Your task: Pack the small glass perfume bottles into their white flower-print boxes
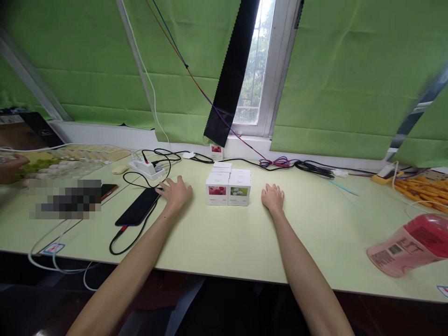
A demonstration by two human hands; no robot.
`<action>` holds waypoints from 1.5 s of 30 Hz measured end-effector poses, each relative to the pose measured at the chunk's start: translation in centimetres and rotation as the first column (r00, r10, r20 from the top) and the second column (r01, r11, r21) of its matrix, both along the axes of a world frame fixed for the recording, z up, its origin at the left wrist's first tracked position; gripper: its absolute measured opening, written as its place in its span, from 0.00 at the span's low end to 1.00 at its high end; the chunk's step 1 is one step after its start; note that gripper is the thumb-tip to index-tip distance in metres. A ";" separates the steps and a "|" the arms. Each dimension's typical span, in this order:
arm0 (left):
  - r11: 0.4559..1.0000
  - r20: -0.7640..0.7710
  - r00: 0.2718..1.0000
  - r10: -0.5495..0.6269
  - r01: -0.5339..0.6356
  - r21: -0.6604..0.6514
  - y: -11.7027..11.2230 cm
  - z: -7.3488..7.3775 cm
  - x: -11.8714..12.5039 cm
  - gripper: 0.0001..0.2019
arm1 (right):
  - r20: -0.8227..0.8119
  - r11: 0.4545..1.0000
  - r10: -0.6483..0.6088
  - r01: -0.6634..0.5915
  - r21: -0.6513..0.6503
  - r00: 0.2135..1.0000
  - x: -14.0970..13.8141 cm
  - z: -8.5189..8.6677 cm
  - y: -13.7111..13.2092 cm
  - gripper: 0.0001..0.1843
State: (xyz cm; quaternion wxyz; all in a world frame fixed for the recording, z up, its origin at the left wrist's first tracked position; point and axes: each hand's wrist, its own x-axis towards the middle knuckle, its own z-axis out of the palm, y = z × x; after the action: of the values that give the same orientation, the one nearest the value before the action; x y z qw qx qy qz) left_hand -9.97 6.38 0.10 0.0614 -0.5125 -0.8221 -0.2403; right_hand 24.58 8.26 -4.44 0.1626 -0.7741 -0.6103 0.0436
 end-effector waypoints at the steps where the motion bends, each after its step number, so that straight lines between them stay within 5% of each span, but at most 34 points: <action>1: 1.000 0.017 1.000 0.021 -0.020 -0.009 0.1 0.0 -0.3 0.23 | -0.005 1.000 0.002 -0.002 -0.002 1.000 0.0 0.0 0.0 0.29; 9: 0.994 0.091 0.994 0.060 -0.051 -0.097 0.5 -0.1 -1.7 0.24 | -0.009 1.000 0.020 -0.020 -0.017 1.000 -0.2 0.0 0.1 0.29; 21: 1.000 0.128 0.992 0.014 -0.014 -0.004 0.4 0.4 -1.7 0.23 | -0.124 0.998 0.026 -0.019 0.058 0.992 -0.5 0.1 0.0 0.26; 24: 0.975 0.154 0.977 -0.147 0.117 0.187 0.3 1.1 -1.5 0.20 | -0.165 0.995 0.031 -0.014 0.103 0.986 -0.6 0.4 0.0 0.25; 26: 0.902 0.176 0.926 -0.334 0.261 0.343 0.1 1.5 -0.9 0.18 | -0.202 0.990 0.037 -0.007 0.144 0.979 -0.7 0.7 0.0 0.25; 29: 0.824 0.169 0.846 -0.506 0.416 0.384 -0.4 1.8 0.8 0.18 | -0.257 0.974 0.051 0.009 0.227 0.965 -1.1 1.4 -0.2 0.24; 31: 0.771 0.160 0.790 -0.593 0.499 0.396 -1.0 1.8 2.1 0.21 | -0.359 0.926 0.119 0.027 0.376 0.926 -1.9 1.9 -0.5 0.24; 34: 0.627 0.156 0.630 -0.761 0.652 0.427 -2.1 1.6 3.6 0.21 | -0.522 0.785 0.318 0.089 0.613 0.792 -3.6 2.9 -1.6 0.29; 38: 0.620 0.230 0.578 -0.783 0.695 0.364 -2.7 1.7 3.9 0.23 | -0.486 0.661 0.465 0.074 0.747 0.740 -6.5 3.8 -3.2 0.24; 45: 0.602 0.207 0.566 -0.798 0.761 0.242 -2.0 0.9 3.6 0.50 | -0.352 0.657 0.470 -0.054 0.752 0.809 -9.5 3.4 -4.5 0.23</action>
State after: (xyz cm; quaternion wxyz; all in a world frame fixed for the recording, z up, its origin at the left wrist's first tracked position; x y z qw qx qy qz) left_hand -6.41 4.38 0.98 -0.1419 -0.7757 -0.4935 -0.3668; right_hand 15.09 3.73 -1.03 0.5980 -0.5065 -0.6202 0.0356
